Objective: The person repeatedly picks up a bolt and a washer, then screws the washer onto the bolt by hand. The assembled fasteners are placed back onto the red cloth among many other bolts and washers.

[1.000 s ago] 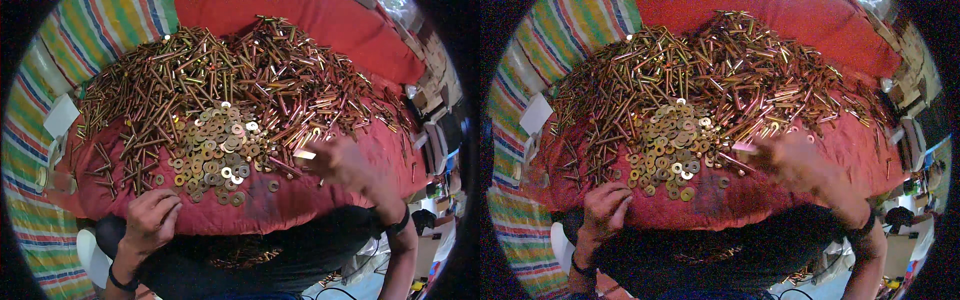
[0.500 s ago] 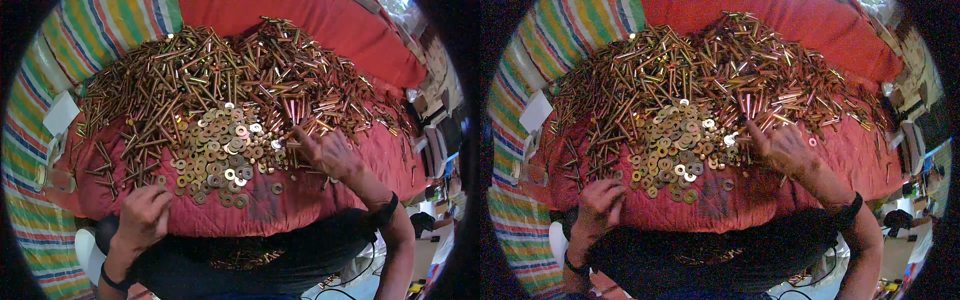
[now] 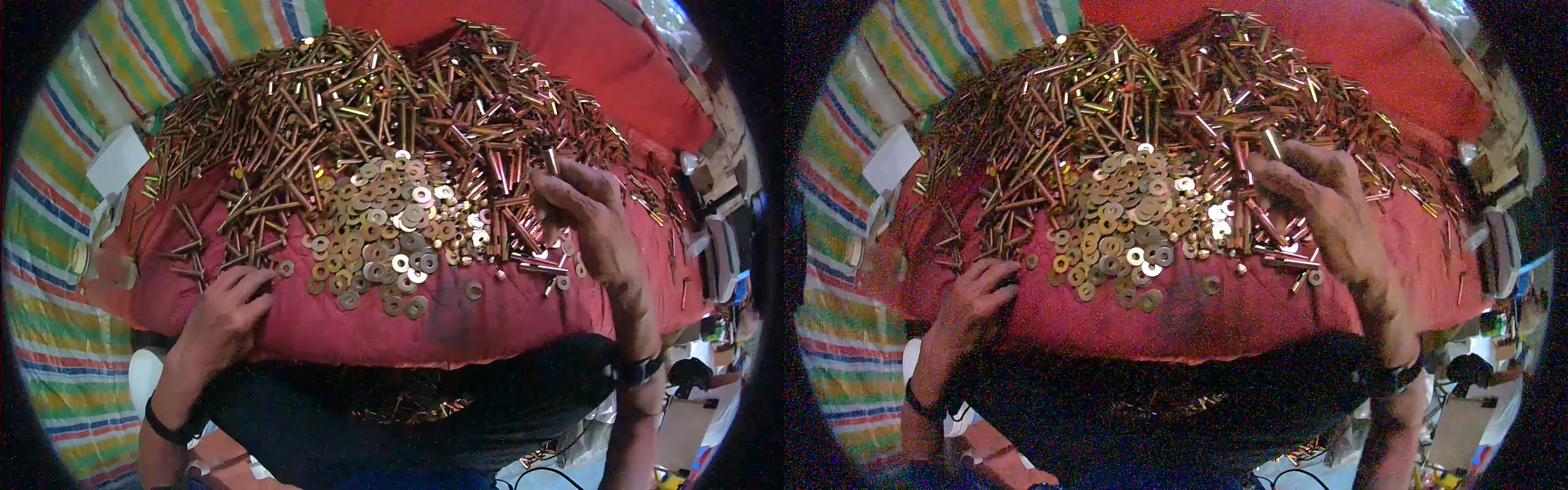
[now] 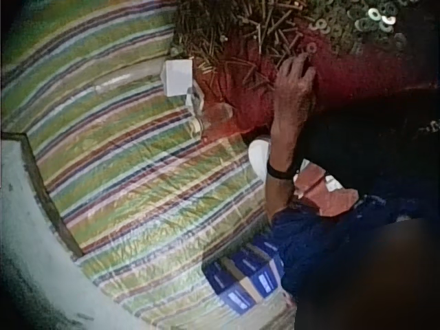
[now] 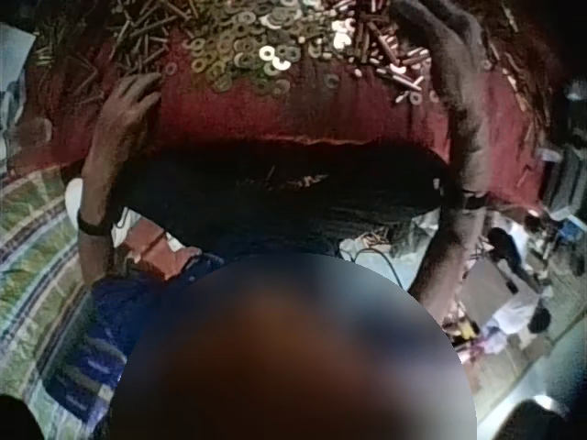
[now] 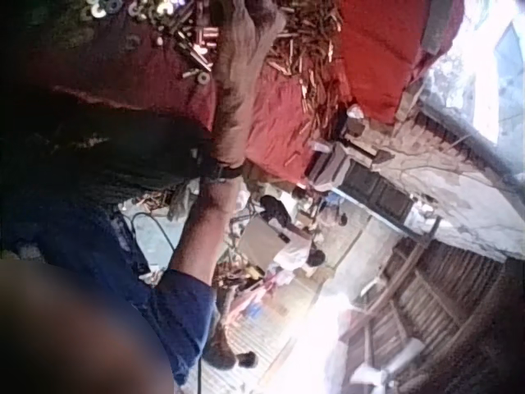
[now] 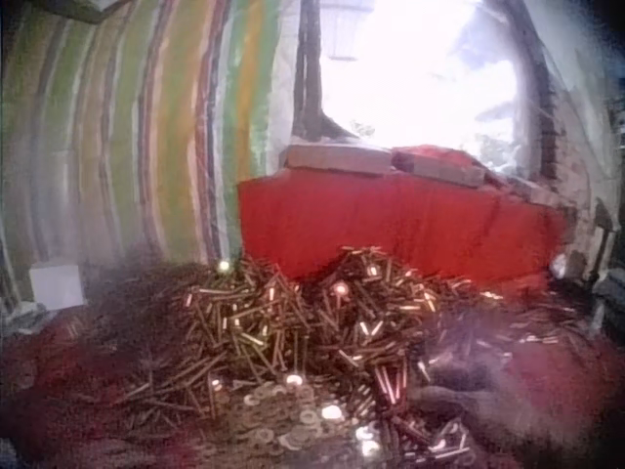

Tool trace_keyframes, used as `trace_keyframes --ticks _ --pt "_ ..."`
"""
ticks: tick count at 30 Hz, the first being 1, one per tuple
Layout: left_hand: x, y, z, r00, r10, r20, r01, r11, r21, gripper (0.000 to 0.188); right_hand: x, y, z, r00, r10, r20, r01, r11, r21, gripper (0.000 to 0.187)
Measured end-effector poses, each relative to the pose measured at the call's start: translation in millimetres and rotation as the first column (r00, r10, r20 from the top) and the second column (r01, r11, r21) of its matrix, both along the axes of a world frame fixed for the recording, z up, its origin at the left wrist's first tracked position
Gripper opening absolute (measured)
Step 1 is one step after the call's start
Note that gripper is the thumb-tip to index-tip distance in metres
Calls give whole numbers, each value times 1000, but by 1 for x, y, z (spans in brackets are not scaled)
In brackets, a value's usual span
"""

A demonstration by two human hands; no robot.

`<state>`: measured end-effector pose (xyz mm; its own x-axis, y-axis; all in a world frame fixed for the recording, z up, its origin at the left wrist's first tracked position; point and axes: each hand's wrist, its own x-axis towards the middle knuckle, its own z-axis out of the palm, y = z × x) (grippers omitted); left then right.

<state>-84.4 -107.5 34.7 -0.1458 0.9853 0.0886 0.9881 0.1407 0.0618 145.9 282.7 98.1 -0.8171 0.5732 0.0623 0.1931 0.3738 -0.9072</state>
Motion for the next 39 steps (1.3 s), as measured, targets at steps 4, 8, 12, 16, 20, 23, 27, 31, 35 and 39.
trace_keyframes --ticks 4,8,12,16,20,23,27,31,35,39 --pt "-12 -3 -2 998 -65 -14 66 998 20 29 -11 -35 -5 999 3 -49 -1 999 39 34" --pt "-26 -9 -8 992 -128 1 128 991 49 22 -7 -75 -5 996 -10 -92 -3 990 -140 35" --pt "-32 -3 -24 995 -83 63 73 987 142 26 -7 -108 -19 991 -21 -131 -17 959 -284 36" --pt "-33 27 -33 920 -176 351 45 935 351 25 -10 -118 -34 997 33 -63 -53 937 -344 37" --pt "-41 51 -30 947 -200 253 115 942 314 38 -8 -115 -41 998 36 -49 -52 933 -355 33" --pt "-46 54 -28 978 -189 88 171 969 181 43 -3 -109 -44 996 -62 -68 32 927 -374 30" --pt "-51 66 -34 950 -258 -175 283 948 142 34 5 -94 -48 986 -131 -106 82 922 -379 35" --pt "-52 84 -22 917 -303 -260 352 921 167 24 3 -78 -61 972 -189 -139 65 785 -616 38" --pt "-30 89 12 985 -164 -63 175 926 334 15 -3 -64 -82 927 -277 -252 -80 509 -857 40" --pt "32 96 28 279 -52 959 -441 880 176 16 -4 -63 -89 857 -333 -394 -236 425 -874 38"
